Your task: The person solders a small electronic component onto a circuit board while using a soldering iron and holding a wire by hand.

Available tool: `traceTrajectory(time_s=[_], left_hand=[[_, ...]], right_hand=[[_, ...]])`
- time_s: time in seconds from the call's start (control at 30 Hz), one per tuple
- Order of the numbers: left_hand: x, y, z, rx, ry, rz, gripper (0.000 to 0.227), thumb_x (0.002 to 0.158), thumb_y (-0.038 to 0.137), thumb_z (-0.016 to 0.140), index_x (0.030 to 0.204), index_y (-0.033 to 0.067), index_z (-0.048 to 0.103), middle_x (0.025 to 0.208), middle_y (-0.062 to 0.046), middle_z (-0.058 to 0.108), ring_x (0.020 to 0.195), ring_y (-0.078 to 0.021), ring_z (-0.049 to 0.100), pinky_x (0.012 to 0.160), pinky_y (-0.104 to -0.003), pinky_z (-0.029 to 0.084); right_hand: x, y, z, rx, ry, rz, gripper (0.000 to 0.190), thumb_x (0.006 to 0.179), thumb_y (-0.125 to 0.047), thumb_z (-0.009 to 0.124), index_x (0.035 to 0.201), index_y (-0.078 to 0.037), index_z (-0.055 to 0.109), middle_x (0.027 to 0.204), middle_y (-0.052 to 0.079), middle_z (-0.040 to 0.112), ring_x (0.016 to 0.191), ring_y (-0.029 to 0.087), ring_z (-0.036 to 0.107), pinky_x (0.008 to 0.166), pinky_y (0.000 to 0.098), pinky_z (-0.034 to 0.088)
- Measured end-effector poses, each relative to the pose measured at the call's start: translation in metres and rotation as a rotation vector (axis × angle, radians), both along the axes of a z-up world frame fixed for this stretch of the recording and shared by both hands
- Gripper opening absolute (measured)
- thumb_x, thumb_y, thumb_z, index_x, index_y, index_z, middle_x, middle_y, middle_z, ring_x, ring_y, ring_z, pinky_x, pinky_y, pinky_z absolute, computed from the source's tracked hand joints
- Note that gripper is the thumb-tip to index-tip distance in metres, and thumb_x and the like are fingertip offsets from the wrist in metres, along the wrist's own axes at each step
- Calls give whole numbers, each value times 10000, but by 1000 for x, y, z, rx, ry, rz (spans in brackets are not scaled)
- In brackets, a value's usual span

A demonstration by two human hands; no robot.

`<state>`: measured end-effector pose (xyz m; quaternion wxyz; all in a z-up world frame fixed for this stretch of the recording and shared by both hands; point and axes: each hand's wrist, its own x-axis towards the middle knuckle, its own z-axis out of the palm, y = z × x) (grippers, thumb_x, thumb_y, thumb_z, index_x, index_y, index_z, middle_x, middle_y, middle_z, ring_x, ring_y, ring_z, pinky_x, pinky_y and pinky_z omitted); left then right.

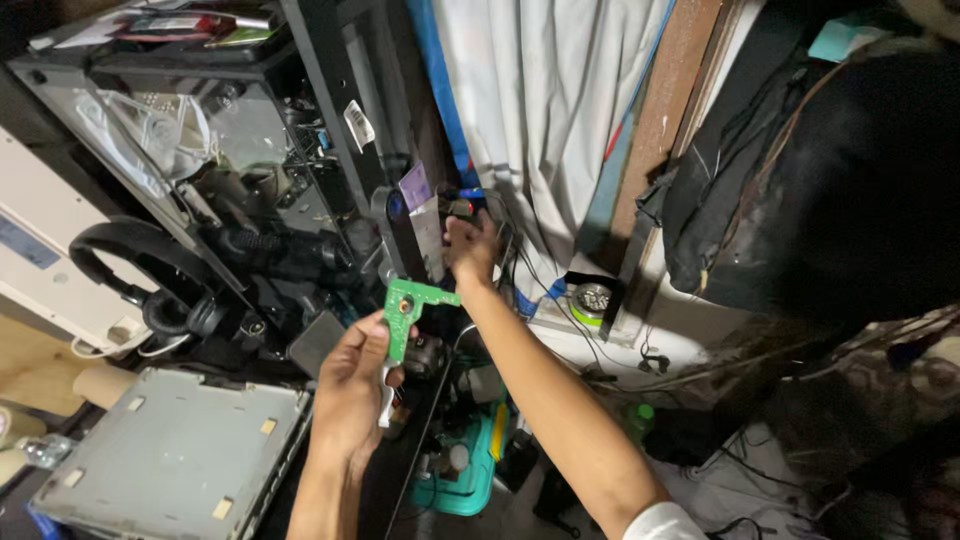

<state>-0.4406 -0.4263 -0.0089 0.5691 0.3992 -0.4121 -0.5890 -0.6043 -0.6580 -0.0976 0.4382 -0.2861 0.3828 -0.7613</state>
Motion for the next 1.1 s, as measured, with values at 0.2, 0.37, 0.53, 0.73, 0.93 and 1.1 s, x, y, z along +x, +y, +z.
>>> traceTrajectory(time_s=[0.2,0.37,0.53,0.73,0.93,1.1], left_hand=[[-2,-26,-7,28,30,-69,295,999,246,590,1201,43,663,977,-68,759,553,-58,471,471,-203,382],[-7,-33,-9,53,93,-124,330,1003,273,581,1205,43,703,973,-48,743,504,-35,418,420,-200,335],[-12,-25,-10,84,253,-196,263,1023,204,595,1179,21,700,813,-3,665,551,-49,520,451,-215,401],[11,30,13,-73,286,-234,200,1029,68,588,1193,22,694,847,23,685,591,-22,532,496,-182,415],[103,131,32,-254,7,40,290,1047,142,569,1276,-8,666,1088,19,727,975,-53,636,896,-218,503],[207,231,20,-319,-282,306,272,1069,204,557,1245,17,649,1060,-9,730,975,-64,610,911,-220,469]], right_hand=[[-15,-38,13,-86,174,-160,457,979,-184,656,1374,-7,512,1134,109,673,859,192,730,653,301,629],[-23,-32,28,-124,241,-186,342,1031,-221,579,1303,-15,582,1135,158,687,901,206,765,698,321,643],[-19,24,53,-236,478,-394,334,1071,-293,540,1268,-27,586,1051,117,658,884,192,696,770,321,570],[8,110,111,-327,384,-594,313,1109,-300,460,1242,-27,537,1012,91,641,855,164,621,828,327,525],[87,231,169,-922,52,-314,249,1188,-218,461,1346,-27,429,1193,161,625,902,185,663,787,291,558],[193,321,177,-1019,127,2,321,1241,-74,545,1471,-78,322,1390,131,549,971,179,599,852,300,563]])
